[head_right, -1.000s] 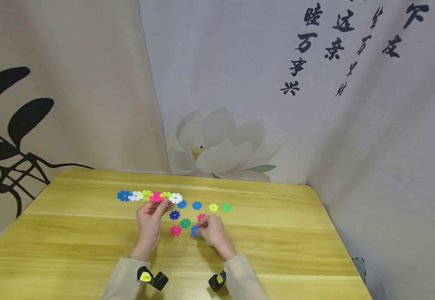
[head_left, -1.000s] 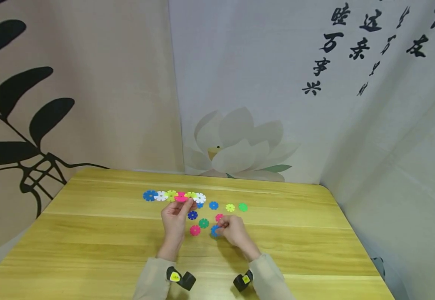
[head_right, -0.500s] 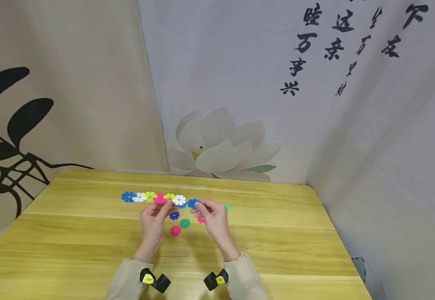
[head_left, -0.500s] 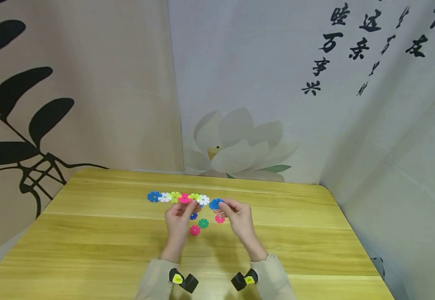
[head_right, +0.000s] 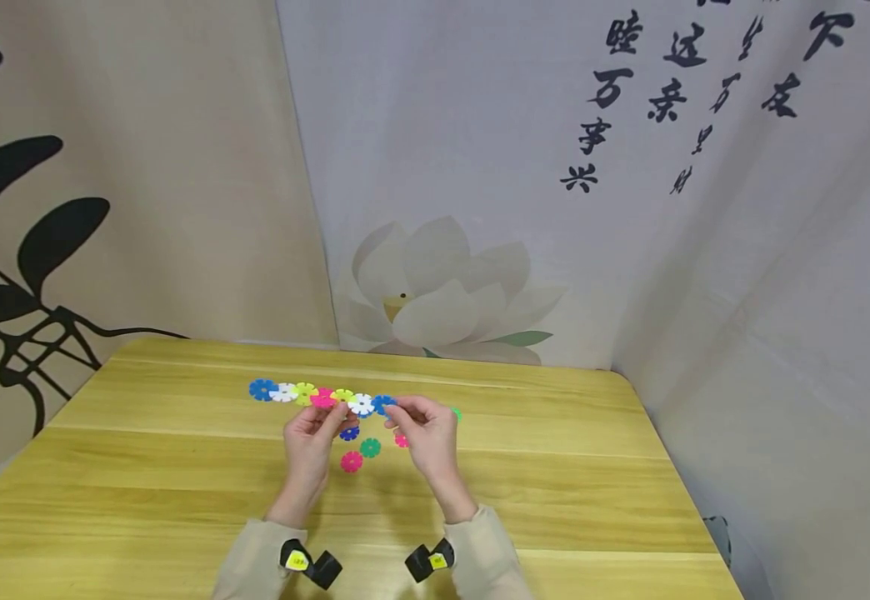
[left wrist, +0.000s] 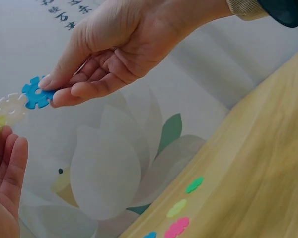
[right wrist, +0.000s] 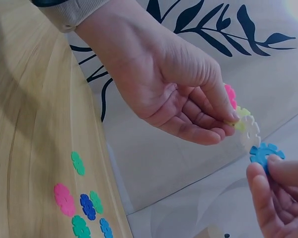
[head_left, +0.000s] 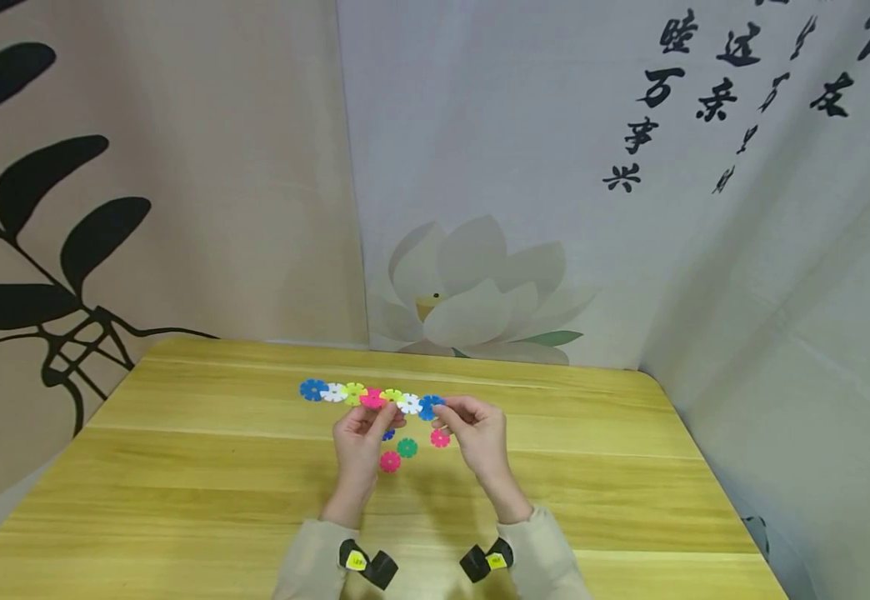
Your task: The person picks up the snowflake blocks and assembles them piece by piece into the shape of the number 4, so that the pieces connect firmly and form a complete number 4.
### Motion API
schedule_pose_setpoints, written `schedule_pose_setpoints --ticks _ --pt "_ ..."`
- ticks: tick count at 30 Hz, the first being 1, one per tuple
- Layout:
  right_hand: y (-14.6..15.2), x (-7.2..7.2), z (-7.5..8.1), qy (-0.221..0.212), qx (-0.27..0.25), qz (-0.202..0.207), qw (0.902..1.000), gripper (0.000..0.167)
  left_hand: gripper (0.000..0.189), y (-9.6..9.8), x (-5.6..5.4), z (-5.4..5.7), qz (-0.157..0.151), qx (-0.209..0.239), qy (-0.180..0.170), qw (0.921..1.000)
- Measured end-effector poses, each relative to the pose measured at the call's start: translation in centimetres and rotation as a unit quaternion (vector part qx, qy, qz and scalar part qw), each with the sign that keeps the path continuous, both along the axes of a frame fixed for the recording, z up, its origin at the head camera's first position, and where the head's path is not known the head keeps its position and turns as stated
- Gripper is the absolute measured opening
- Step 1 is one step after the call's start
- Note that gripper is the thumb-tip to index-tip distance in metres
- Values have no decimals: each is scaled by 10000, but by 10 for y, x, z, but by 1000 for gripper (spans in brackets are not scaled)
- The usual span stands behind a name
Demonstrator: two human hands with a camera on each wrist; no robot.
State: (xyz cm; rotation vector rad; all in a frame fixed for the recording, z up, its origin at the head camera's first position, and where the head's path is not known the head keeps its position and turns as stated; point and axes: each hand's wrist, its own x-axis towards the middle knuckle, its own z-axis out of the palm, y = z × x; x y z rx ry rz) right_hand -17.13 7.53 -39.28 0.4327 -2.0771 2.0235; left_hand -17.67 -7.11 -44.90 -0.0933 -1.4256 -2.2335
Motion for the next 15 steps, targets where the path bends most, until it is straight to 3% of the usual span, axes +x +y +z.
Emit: schedule_pose_setpoints --ticks 5,11,15 --pt "0 0 -2 119 119 -14 9999 9 10 4 2 1 -96 105 4 9999" --pt "-2 3 -1 708 444 -191 9963 7 24 10 4 4 -285 288 -14 9992" --pt "-3 3 -2 733 281 -105 9969 9 21 10 4 5 -225 280 -78 9993"
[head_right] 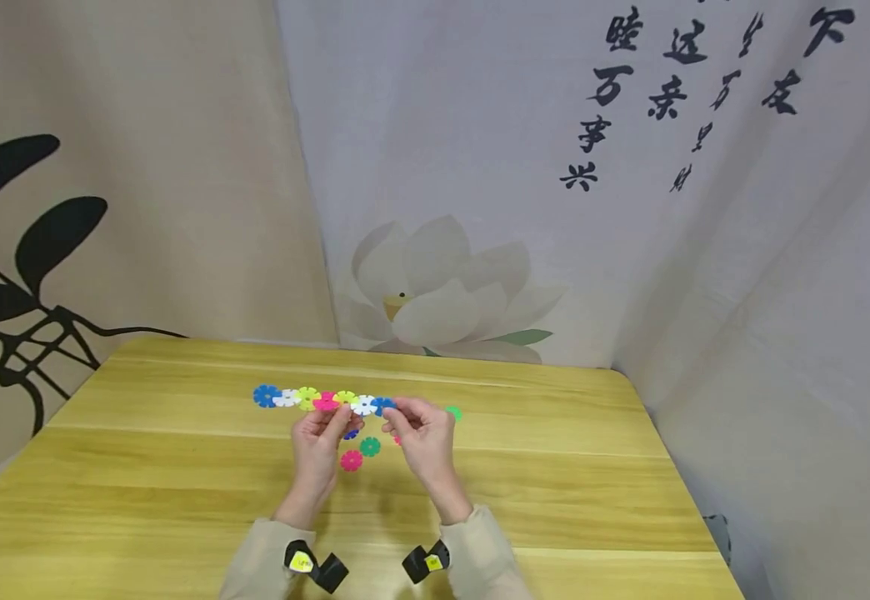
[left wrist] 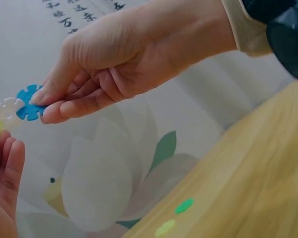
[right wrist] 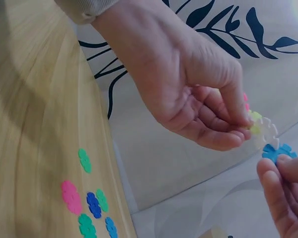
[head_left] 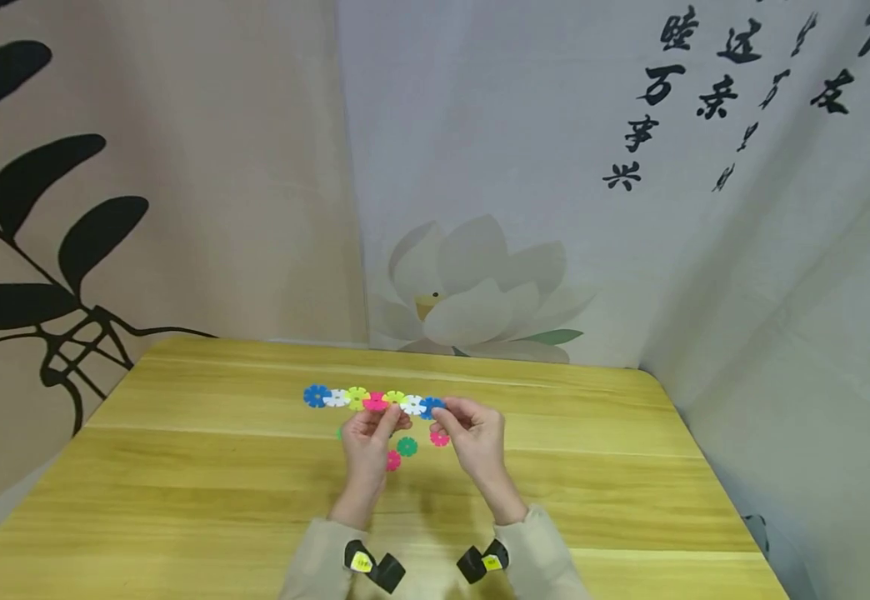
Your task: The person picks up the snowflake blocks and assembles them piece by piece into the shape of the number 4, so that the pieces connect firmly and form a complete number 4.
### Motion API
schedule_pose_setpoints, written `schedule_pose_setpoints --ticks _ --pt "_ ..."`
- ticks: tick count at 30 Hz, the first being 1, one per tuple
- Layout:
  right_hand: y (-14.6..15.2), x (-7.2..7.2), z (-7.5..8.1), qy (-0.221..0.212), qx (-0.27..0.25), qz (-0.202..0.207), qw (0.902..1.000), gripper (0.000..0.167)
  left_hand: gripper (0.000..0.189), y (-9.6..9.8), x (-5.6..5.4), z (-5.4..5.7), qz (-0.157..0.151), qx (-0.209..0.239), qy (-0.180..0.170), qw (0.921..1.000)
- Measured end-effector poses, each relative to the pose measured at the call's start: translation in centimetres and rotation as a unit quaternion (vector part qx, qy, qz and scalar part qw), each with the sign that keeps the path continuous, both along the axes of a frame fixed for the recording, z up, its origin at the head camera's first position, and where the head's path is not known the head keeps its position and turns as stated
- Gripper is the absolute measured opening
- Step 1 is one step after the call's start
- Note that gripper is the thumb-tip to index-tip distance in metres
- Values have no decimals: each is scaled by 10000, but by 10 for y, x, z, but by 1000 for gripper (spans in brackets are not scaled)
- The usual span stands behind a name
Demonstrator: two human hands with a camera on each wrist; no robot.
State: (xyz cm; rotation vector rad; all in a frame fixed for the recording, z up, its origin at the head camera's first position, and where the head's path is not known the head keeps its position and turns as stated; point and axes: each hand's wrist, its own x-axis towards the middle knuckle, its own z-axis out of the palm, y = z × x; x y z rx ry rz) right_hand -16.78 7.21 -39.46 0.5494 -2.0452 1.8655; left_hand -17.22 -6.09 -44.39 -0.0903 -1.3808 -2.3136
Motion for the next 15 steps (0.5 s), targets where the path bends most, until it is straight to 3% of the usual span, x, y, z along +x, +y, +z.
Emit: schedule_pose_setpoints --ticks 3,7,15 --pt "0 0 -1 -320 -254 167 9990 9 11 -2 -1 1 106 -327 1 9994" --pt "3 -1 -3 -649 -381 282 9968 7 16 -6 -3 5 84 -783 -74 9969" --pt "8 0 -3 -825 -69 336 9960 9 18 -12 -3 8 -186 -914 -286 9952"
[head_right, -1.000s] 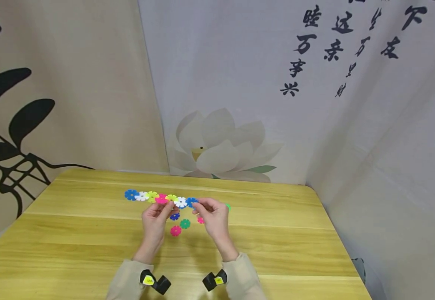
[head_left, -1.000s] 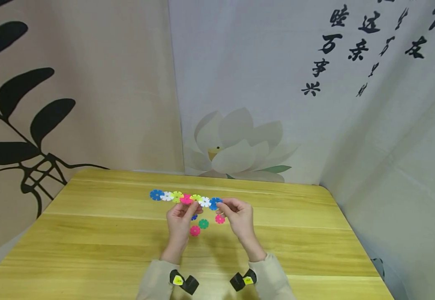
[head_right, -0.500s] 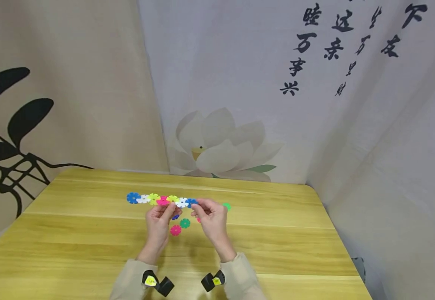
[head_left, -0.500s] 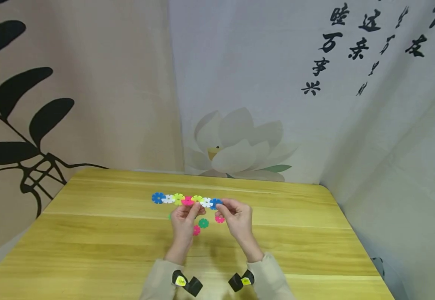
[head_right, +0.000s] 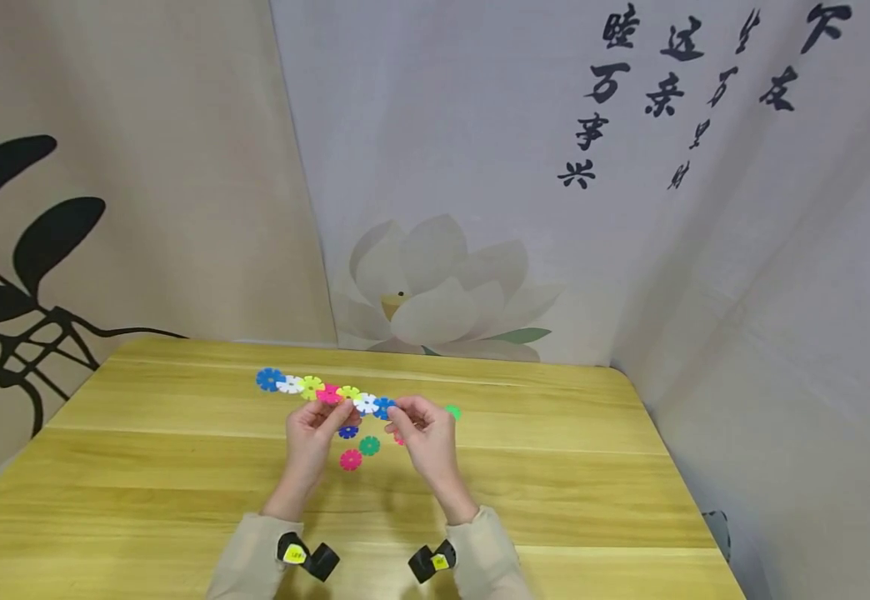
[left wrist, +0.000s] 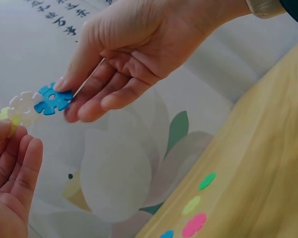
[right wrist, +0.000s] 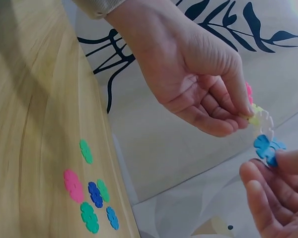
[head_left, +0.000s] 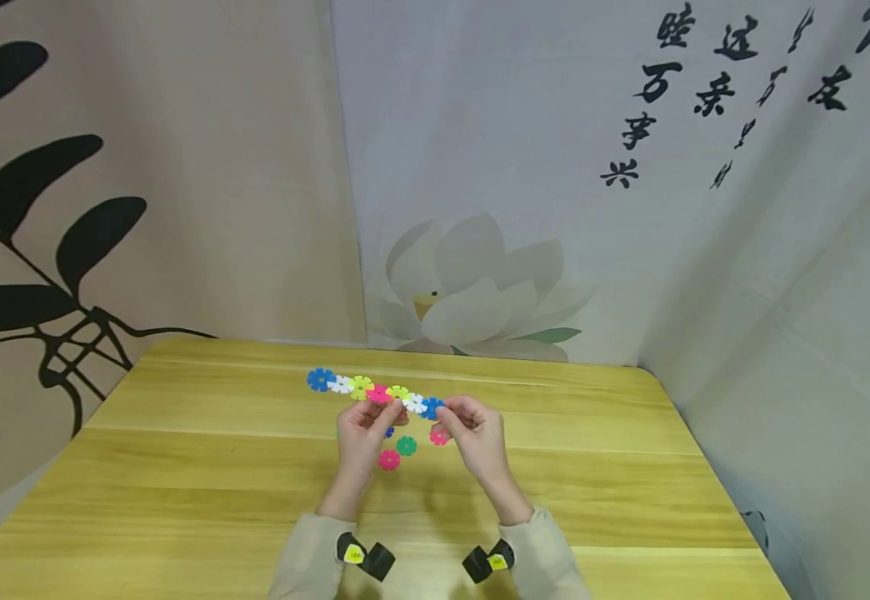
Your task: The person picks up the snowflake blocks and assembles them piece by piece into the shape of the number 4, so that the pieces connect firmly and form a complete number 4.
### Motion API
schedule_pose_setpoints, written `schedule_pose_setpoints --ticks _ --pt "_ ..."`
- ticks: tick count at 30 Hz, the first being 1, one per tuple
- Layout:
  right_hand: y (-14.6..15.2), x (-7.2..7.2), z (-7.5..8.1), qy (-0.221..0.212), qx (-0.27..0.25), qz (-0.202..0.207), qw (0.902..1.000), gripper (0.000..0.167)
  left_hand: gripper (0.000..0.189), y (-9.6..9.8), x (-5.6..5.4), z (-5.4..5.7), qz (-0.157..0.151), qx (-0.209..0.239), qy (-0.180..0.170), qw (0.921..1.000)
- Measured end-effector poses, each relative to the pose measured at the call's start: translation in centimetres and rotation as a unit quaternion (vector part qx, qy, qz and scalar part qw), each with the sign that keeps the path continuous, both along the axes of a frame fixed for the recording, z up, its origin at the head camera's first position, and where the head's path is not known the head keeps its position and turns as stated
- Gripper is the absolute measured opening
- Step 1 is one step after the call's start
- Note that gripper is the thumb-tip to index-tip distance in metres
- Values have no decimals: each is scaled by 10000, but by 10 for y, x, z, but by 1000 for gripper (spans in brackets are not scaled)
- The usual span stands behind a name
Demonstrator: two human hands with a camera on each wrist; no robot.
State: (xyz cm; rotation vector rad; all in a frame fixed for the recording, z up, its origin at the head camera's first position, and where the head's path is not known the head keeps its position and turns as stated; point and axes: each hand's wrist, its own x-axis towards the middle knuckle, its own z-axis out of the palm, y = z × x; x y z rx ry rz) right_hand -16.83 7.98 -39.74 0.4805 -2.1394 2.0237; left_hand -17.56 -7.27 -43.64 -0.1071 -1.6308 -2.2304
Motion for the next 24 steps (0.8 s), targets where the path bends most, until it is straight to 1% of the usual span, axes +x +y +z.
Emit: schedule_pose_setpoints --ticks 3,9,12,14,16,19,21,24 --pt "1 -1 0 -50 136 -121 9998 8 19 -1 0 1 -40 -107 -113 9999" --pt "4 -13 -22 -126 54 -126 9998 8 16 -5 -1 2 -212 -239 -303 9990" --pt "4 -16 -30 -149 -147 -55 9998 9 15 -7 -2 5 -266 -424 -411 9979" --pt "2 -16 -34 -148 -479 79 9987 10 14 -9 -3 9 -274 -711 -407 9963" --pt "-1 -15 -38 -202 -872 196 9958 12 13 -11 -3 12 -277 -1129 -332 9927" --pt "-5 -14 -43 -353 -1302 219 9906 18 12 -13 -3 16 -318 -1703 -93 9848" --pt "-8 -12 -45 -470 -1444 132 9883 20 10 -15 -2 18 -378 -2021 72 9786" --pt "-12 -10 -48 -574 -1597 -11 9855 20 6 -18 0 15 -515 -2408 254 9689"
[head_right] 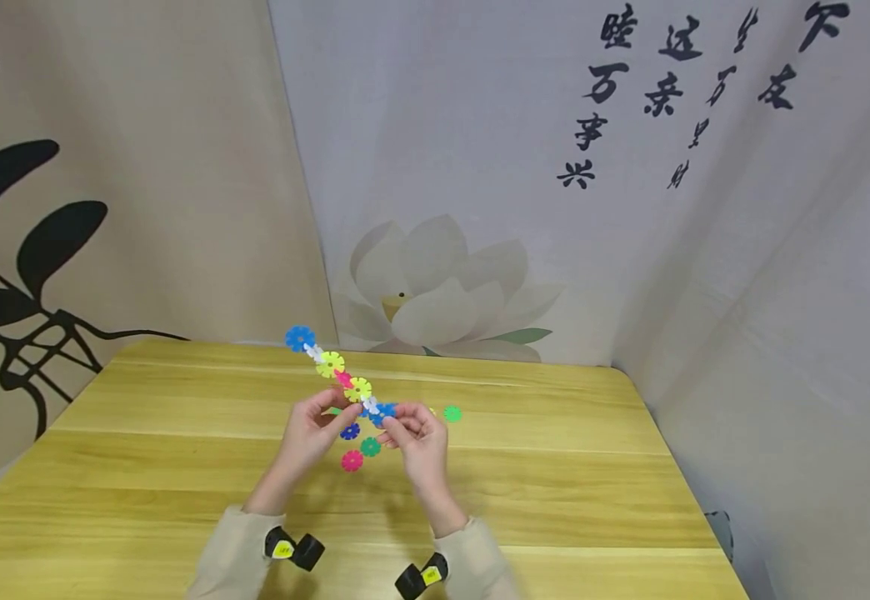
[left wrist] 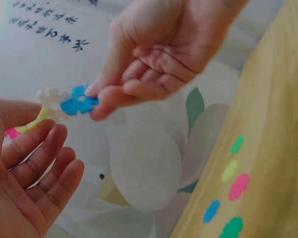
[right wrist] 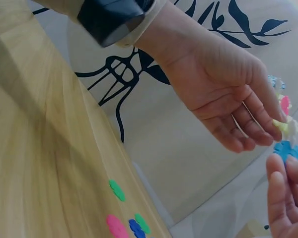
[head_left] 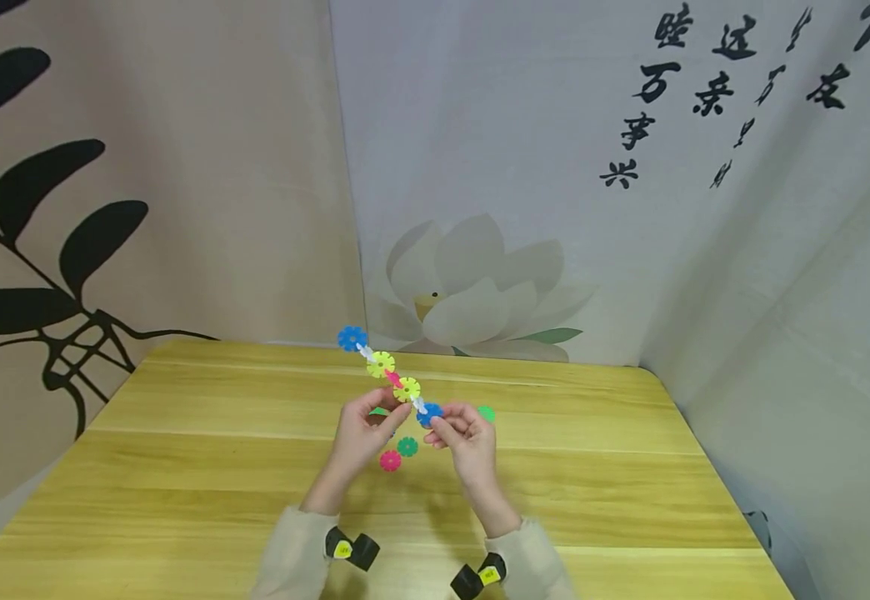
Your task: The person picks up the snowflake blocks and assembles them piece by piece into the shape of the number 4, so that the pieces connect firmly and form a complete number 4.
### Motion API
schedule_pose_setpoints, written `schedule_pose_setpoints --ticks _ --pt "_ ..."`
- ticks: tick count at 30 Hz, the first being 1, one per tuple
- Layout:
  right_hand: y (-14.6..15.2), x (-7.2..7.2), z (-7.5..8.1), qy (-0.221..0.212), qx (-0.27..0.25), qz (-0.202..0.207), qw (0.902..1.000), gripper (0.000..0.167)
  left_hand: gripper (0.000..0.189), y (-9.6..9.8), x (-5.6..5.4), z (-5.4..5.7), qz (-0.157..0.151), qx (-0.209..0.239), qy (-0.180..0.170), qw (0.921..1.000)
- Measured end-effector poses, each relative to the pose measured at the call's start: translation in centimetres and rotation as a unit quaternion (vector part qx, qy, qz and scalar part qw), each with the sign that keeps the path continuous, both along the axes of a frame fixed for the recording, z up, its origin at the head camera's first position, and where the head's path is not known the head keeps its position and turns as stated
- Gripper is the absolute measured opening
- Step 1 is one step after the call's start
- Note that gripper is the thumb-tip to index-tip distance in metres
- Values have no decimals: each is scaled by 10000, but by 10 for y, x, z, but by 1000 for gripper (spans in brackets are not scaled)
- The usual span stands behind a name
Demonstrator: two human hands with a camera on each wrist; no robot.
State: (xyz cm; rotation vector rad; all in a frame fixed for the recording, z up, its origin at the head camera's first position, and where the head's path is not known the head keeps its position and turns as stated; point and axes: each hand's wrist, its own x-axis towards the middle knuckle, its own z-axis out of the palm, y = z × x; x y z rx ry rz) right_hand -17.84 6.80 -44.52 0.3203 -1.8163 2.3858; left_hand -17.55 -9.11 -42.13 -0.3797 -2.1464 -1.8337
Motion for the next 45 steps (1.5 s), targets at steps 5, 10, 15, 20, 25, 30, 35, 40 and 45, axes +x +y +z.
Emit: schedule_pose_setpoints --ticks 5,10,15,20,25,30,35,40,45 --pt "-3 2 -1 -51 -281 -205 9994 16 7 0 4 -8 -301 -265 61 9992" --pt "-5 2 -1 -24 -505 -239 9984 21 6 5 5 -9 -230 -330 233 9989" --pt "-8 2 -1 12 -641 -220 9977 26 4 13 10 1 9 -407 358 9985" --pt "-11 5 0 -157 -765 -343 9964 15 2 19 21 19 167 -404 541 9976" --pt "-16 6 1 -347 -680 -542 9956 6 5 20 24 22 368 -440 714 9958" --pt "-18 8 1 -454 -489 -716 9952 9 6 17 23 21 442 -513 826 9943" --pt "-17 9 0 -532 -147 -660 9963 10 7 15 24 20 495 -540 868 9935" --pt "-7 5 0 -491 405 -460 9969 16 6 12 24 17 526 -465 846 9939" --pt "18 -22 -22 -715 1449 -736 9841 17 3 5 24 16 337 -249 152 9990"
